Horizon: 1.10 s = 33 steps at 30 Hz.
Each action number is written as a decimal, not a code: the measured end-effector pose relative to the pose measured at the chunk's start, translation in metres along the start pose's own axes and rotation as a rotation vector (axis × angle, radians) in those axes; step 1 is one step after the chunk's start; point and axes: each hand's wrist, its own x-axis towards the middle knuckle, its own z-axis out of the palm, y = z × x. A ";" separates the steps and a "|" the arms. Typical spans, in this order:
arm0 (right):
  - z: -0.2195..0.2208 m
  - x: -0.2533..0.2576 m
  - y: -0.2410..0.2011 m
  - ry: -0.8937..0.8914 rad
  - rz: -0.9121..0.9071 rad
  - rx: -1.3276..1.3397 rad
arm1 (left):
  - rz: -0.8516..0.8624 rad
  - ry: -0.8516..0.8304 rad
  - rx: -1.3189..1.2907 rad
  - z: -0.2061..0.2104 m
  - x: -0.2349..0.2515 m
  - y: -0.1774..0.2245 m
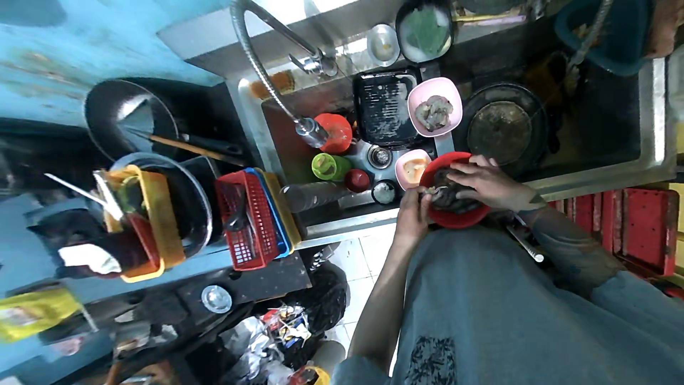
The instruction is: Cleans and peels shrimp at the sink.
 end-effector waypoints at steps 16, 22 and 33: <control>-0.061 0.014 0.187 0.801 0.646 1.269 | 0.155 -0.118 -0.249 0.051 0.143 0.132; -0.077 0.015 0.218 0.704 0.520 1.318 | 0.062 -0.238 -0.289 0.135 0.237 0.157; -0.075 -0.049 0.238 0.853 0.413 1.090 | 0.139 -0.241 -0.457 0.204 0.283 0.154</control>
